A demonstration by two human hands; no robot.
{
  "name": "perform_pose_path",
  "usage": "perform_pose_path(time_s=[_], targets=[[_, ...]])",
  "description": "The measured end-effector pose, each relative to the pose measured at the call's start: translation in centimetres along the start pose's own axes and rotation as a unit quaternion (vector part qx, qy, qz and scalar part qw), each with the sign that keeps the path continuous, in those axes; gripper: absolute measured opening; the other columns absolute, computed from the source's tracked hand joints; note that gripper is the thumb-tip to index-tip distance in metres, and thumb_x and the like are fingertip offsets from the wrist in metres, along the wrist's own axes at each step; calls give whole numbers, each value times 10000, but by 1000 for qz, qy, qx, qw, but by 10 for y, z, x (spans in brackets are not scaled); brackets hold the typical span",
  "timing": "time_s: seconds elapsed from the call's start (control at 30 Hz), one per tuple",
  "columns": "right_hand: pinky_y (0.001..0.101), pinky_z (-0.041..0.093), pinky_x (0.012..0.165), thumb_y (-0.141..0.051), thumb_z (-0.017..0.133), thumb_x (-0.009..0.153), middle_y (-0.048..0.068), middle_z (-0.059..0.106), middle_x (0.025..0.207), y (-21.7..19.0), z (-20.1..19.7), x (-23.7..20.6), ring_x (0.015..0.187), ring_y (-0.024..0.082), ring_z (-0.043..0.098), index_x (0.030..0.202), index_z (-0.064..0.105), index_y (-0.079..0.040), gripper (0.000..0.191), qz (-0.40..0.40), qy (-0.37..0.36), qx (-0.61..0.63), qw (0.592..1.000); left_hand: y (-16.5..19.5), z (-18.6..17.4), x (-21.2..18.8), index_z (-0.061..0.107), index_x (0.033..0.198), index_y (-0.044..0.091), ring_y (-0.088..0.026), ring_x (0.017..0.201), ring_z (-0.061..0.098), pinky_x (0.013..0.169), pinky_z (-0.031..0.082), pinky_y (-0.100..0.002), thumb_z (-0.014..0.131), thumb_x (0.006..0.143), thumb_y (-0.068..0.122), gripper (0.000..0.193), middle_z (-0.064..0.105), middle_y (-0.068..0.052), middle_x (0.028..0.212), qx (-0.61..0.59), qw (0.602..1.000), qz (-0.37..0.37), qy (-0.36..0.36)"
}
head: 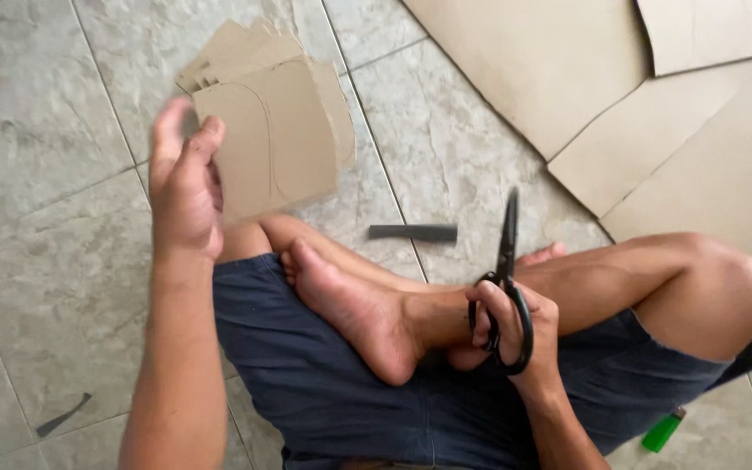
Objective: The person sits on the floor and cuts insole shapes out of sheet material using scissors, following drawn outlines. They trim around the outline of each piece, set finished insoles on the floor beside them, and pick up new marked sheets to continue cutting.
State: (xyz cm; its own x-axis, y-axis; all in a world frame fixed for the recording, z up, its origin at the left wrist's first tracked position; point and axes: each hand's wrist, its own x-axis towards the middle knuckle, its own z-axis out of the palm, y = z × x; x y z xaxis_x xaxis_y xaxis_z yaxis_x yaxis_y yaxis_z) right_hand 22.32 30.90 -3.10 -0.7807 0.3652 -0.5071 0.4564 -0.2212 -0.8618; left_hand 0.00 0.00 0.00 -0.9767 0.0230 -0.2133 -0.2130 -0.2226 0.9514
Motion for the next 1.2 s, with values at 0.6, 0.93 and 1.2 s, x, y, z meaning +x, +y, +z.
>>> perform_pose_path(time_s=[0.6, 0.93, 1.2], targets=[[254, 431, 438, -168, 694, 907, 6, 602, 524, 13, 15, 9, 462, 82, 549, 738, 711, -22, 224, -74, 6, -113, 991, 1, 99, 33, 685, 1160, 194, -381, 1577, 210, 1243, 125, -669, 666, 934, 164, 229, 352, -180, 1637, 794, 466, 328, -214], [255, 407, 450, -179, 706, 920, 9, 580, 525, 17, 16, 6, 472, 84, 524, 663, 648, -22, 307, -81, -13, -109, 991, -65, 136, -48, 686, 1059, 114, -302, 1141, 597, 907, 487, -451, 653, 835, 71, 230, 641, -123, 1139, 676, 598, 234, -361], [257, 415, 489, -166, 630, 975, 21, 599, 574, 9, 16, -3, 516, 102, 548, 791, 720, -8, 259, -164, -13, -171, 972, -58, 126, -50, 682, 932, 89, -332, 961, 674, 746, 546, -477, 684, 767, 89, 166, 693, -131, 952, 646, 664, 209, -312]])
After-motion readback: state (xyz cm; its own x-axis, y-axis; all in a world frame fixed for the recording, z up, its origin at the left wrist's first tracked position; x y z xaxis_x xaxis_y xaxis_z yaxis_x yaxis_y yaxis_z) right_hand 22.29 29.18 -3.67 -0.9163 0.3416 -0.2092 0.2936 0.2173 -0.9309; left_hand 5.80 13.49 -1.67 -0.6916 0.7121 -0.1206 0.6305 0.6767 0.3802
